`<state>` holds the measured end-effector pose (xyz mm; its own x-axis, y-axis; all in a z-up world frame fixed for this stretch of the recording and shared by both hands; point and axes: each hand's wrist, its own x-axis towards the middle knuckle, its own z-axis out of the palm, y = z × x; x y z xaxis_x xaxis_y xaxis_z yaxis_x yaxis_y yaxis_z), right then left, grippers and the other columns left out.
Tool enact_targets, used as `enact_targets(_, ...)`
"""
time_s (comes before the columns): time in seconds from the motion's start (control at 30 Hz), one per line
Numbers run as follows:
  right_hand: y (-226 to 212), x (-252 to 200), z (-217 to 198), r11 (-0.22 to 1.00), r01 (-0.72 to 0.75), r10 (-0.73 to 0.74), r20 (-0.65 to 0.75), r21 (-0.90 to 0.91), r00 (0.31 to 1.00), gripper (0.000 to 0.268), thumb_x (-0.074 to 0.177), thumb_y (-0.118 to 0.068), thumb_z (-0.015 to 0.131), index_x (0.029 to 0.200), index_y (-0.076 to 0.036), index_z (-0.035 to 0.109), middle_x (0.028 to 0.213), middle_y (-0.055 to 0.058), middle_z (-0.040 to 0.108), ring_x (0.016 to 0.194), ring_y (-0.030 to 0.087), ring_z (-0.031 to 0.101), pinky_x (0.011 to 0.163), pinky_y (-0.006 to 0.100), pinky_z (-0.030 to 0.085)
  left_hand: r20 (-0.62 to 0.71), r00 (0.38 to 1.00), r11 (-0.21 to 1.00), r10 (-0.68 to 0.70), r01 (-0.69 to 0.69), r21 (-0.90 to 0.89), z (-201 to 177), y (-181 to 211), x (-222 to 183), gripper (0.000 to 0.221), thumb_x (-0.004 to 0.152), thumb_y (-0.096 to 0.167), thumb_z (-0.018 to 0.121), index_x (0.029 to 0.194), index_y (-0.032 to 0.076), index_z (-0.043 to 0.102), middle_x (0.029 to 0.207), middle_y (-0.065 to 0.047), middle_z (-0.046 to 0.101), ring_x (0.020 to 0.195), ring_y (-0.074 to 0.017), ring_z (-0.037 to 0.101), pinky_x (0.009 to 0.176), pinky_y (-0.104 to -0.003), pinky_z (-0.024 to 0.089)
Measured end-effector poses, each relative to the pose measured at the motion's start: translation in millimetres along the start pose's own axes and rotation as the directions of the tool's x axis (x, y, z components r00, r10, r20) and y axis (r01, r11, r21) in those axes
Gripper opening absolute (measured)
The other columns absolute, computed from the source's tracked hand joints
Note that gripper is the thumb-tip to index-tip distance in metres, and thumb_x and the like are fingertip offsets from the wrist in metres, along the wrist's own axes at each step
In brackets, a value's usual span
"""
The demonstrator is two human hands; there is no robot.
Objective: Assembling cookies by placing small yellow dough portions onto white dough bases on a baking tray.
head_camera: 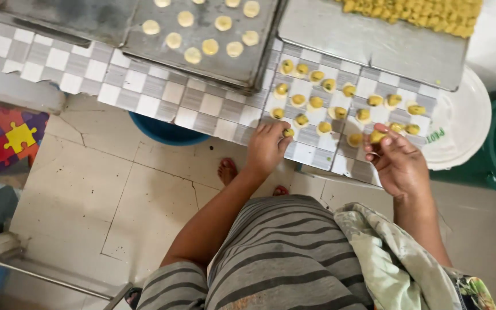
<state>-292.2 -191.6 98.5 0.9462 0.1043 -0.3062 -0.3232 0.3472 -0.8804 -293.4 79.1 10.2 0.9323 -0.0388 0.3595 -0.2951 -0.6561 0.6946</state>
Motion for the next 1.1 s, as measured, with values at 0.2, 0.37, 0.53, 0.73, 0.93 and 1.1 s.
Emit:
enact_targets(0.2, 16, -13, 8, 0.989, 0.089, -0.095, -0.048, -0.121, 0.994, 0.028, 0.086, -0.005, 0.060, 0.112, 0.003, 0.055, 0.085, 0.014, 0.062, 0.073, 0.024, 0.066, 0.065, 0.027, 0.056, -0.001, 0.994, 0.855, 0.110, -0.094, 0.509, 51, -41, -7, 0.038, 0.068, 0.033, 0.074, 0.101, 0.020, 0.060, 0.100, -0.001, 0.057, 0.093, -0.0224, 0.056, 0.068, -0.034, 0.049)
enact_targets(0.37, 23, -8, 49, 0.870, 0.169, -0.160, 0.058, -0.463, 0.985, 0.031, 0.080, 0.001, 0.066, 0.110, 0.000, 0.063, 0.084, 0.010, 0.060, 0.078, 0.018, 0.060, 0.070, 0.028, 0.052, 0.047, 0.976, 0.974, -0.211, 0.214, -0.080, -20, 31, 1, 0.036, 0.082, 0.035, 0.065, 0.112, 0.015, 0.059, 0.099, -0.010, 0.061, 0.088, -0.0303, 0.062, 0.074, -0.038, 0.050)
enact_targets(0.53, 52, 34, 93, 0.522, 0.509, -0.406, 0.325, -0.685, 0.854, 0.037, 0.072, -0.008, 0.079, 0.107, -0.009, 0.068, 0.085, 0.008, 0.063, 0.076, 0.021, 0.062, 0.068, 0.029, 0.051, 0.134, 0.908, 0.770, -0.398, 0.409, -0.490, -41, 7, 5, 0.031, 0.086, 0.025, 0.066, 0.113, 0.012, 0.059, 0.100, -0.017, 0.065, 0.082, -0.0366, 0.066, 0.068, -0.038, 0.055)
enact_targets(0.73, 49, 106, 87, 0.122, 0.565, -0.483, 0.449, -0.816, 0.752, 0.026, 0.077, -0.011, 0.072, 0.102, -0.010, 0.068, 0.087, 0.009, 0.063, 0.086, 0.031, 0.062, 0.078, 0.039, 0.049, 0.094, 0.941, 0.914, -0.325, 0.338, -0.224, -76, -41, 29, 0.031, 0.081, 0.020, 0.068, 0.111, 0.012, 0.062, 0.096, -0.012, 0.066, 0.076, -0.0289, 0.068, 0.061, -0.038, 0.055)
enact_targets(0.93, -11, 151, 93, -0.166, 0.418, -0.632, 0.422, -0.893, 0.650, 0.030, 0.075, 0.001, 0.073, 0.103, -0.011, 0.069, 0.104, 0.010, 0.060, 0.102, 0.031, 0.057, 0.088, 0.038, 0.047, 0.506, 0.848, 0.974, -0.160, 0.219, -0.059, -74, -40, 59, 0.039, 0.081, 0.022, 0.064, 0.119, 0.014, 0.057, 0.104, -0.013, 0.061, 0.093, -0.0362, 0.063, 0.079, -0.045, 0.051)
enact_targets(1.1, -14, 133, 129, 0.041, 0.482, -0.603, 0.363, -0.875, 0.710, 0.033, 0.080, 0.005, 0.065, 0.112, -0.003, 0.064, 0.107, 0.019, 0.060, 0.102, 0.041, 0.055, 0.090, 0.045, 0.043, 0.628, 0.752, 0.979, -0.203, 0.138, 0.151, -48, -45, 76, 0.043, 0.088, 0.031, 0.052, 0.121, 0.004, 0.053, 0.107, -0.019, 0.060, 0.092, -0.0383, 0.064, 0.074, -0.048, 0.053)
